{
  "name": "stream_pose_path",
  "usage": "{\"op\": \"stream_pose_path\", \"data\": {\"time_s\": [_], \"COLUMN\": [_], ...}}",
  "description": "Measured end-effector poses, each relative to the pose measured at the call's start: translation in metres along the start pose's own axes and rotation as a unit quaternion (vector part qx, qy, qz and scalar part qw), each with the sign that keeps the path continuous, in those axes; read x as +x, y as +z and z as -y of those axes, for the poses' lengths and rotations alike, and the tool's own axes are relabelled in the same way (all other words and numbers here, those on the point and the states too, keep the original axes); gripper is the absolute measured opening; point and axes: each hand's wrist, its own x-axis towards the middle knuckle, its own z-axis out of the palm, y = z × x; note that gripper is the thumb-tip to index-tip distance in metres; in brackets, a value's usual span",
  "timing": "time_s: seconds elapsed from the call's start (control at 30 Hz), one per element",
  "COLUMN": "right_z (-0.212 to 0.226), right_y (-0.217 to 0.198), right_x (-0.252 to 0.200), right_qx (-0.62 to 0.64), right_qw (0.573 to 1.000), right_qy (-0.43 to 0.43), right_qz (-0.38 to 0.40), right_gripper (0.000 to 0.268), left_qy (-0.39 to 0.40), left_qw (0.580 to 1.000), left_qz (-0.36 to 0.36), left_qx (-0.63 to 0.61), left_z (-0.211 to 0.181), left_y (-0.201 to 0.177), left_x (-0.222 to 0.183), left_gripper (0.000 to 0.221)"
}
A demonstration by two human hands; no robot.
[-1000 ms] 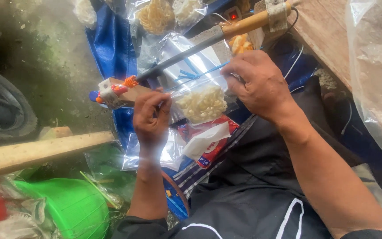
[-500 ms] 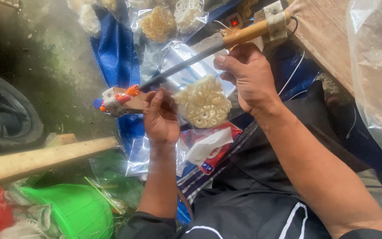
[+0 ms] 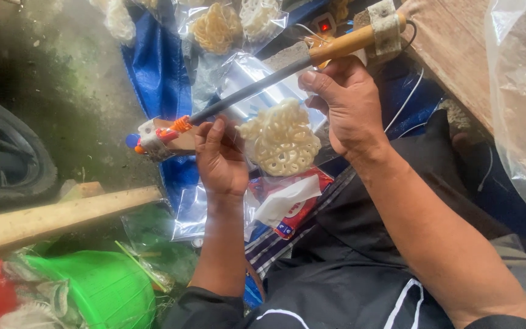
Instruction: A person uses tongs to place individual crackers into small plastic bags and then seals each bag using a manual heat sealer.
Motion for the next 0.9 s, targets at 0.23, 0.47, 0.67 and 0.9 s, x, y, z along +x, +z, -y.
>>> {"op": "stream_pose_path", "data": {"time_s": [0.23,0.47,0.67,0.9], "right_z": [0.0005,0.0000,-0.0009,-0.0008], "right_y": [0.0008,0.0011,0.0002,0.0014], "right_x": [0.0010,0.0011,-0.0009,0.0023], "right_qx": [-0.013,0.009,-0.013,-0.015], "right_qw": [1.000,1.000,1.000,1.000], "right_qy": [-0.003,0.014,0.007,-0.003], "right_qz": [-0.002,-0.023,-0.003,-0.012], "right_gripper": [0.023,0.025,0.022,0.024], "left_qy": [-0.001,0.009,0.019,0.023], "left_qw": [1.000,1.000,1.000,1.000], "left_qz": [-0.004,0.007,-0.002,0.000], "left_qx": [0.001,-0.001,0.011,0.007], "left_z": [-0.0003,-0.0011,-0.0027,-0.0024], "left_y": [-0.0005,0.0049,0.0043,0.0042], "left_x": [0.0036,0.0004,-0.0006,0.0056], "left_gripper": [0.019,0.018,0.019,0.017]}}
